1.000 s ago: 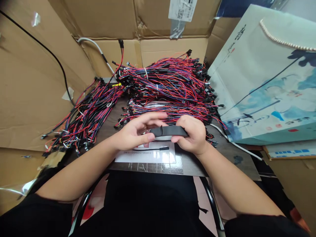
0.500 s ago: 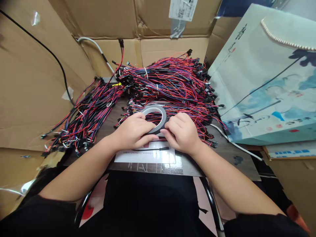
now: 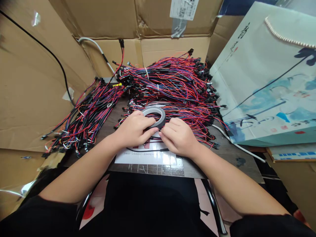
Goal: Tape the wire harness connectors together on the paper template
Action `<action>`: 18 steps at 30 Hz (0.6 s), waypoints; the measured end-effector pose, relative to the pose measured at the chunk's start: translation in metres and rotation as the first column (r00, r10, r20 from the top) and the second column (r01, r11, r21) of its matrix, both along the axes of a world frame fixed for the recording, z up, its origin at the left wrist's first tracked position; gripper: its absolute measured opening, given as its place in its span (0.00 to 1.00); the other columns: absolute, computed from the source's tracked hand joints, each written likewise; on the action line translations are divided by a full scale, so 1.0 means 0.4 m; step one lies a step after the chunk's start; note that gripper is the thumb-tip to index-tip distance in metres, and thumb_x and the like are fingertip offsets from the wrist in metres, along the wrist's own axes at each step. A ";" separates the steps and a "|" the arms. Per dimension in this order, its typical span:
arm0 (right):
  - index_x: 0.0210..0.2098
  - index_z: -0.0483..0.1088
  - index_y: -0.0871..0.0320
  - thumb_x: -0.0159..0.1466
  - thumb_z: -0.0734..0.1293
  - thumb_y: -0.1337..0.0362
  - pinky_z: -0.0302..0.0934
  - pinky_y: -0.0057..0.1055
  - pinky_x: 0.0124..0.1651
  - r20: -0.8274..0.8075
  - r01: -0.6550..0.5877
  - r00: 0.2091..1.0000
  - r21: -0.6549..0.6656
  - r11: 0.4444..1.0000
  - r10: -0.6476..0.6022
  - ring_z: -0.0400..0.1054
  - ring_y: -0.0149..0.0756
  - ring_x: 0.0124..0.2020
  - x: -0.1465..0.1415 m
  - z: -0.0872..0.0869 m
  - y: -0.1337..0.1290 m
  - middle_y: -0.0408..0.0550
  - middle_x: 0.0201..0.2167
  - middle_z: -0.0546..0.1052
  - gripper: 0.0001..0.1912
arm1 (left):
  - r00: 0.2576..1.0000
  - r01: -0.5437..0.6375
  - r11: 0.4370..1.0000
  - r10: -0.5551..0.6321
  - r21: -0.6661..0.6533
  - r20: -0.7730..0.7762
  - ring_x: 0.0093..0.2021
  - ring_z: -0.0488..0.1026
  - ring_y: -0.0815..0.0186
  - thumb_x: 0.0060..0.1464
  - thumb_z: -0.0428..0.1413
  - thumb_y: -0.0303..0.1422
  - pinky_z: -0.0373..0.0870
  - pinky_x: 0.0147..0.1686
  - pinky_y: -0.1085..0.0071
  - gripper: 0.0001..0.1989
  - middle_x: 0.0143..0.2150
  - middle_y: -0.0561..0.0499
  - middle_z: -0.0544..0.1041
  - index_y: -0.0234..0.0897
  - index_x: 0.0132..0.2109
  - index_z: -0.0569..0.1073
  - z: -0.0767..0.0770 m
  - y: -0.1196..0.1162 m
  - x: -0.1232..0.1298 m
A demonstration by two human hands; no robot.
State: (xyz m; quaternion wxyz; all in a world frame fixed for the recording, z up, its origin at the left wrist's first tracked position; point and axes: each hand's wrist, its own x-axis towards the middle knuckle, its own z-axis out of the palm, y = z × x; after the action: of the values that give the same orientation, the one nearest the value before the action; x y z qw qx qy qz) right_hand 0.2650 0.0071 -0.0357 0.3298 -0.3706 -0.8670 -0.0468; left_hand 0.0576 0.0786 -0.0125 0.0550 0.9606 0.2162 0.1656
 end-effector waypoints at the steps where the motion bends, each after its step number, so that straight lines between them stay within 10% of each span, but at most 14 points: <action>1: 0.27 0.62 0.56 0.65 0.63 0.68 0.54 0.35 0.35 -0.006 0.011 1.000 0.000 1.000 -0.011 0.54 0.34 0.29 0.000 -0.001 0.001 0.44 0.23 0.66 0.09 | 1.000 -0.010 1.000 0.010 -0.014 0.021 0.36 0.72 0.62 0.66 0.48 0.41 0.60 0.41 0.64 0.14 0.36 0.50 0.77 0.35 0.42 0.71 -0.001 0.001 0.000; 6: 0.29 0.65 0.57 0.64 0.64 0.67 0.54 0.35 0.36 -0.030 0.053 0.998 -0.022 0.998 -0.054 0.55 0.34 0.29 0.005 0.003 -0.001 0.44 0.23 0.66 0.07 | 0.990 0.053 0.998 -0.046 -0.047 0.135 0.51 0.72 0.61 0.66 0.49 0.39 0.65 0.48 0.67 0.16 0.52 0.46 0.73 0.39 0.57 0.67 -0.012 0.004 -0.002; 18: 0.31 0.74 0.59 0.63 0.66 0.67 0.55 0.37 0.39 0.083 0.117 0.989 0.082 0.990 -0.124 0.58 0.32 0.27 0.041 0.025 -0.004 0.43 0.22 0.72 0.06 | 0.982 0.012 1.000 -0.008 -0.020 0.190 0.46 0.73 0.66 0.66 0.47 0.33 0.70 0.45 0.70 0.11 0.49 0.48 0.73 0.42 0.48 0.74 -0.021 -0.005 0.013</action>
State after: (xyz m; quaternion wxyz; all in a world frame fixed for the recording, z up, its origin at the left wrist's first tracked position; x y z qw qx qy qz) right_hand 0.2815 0.0056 -0.0256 0.3017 -0.4069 -0.8543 -0.1162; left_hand 0.0628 0.0766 -0.0211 0.0862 0.9409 0.2068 0.2541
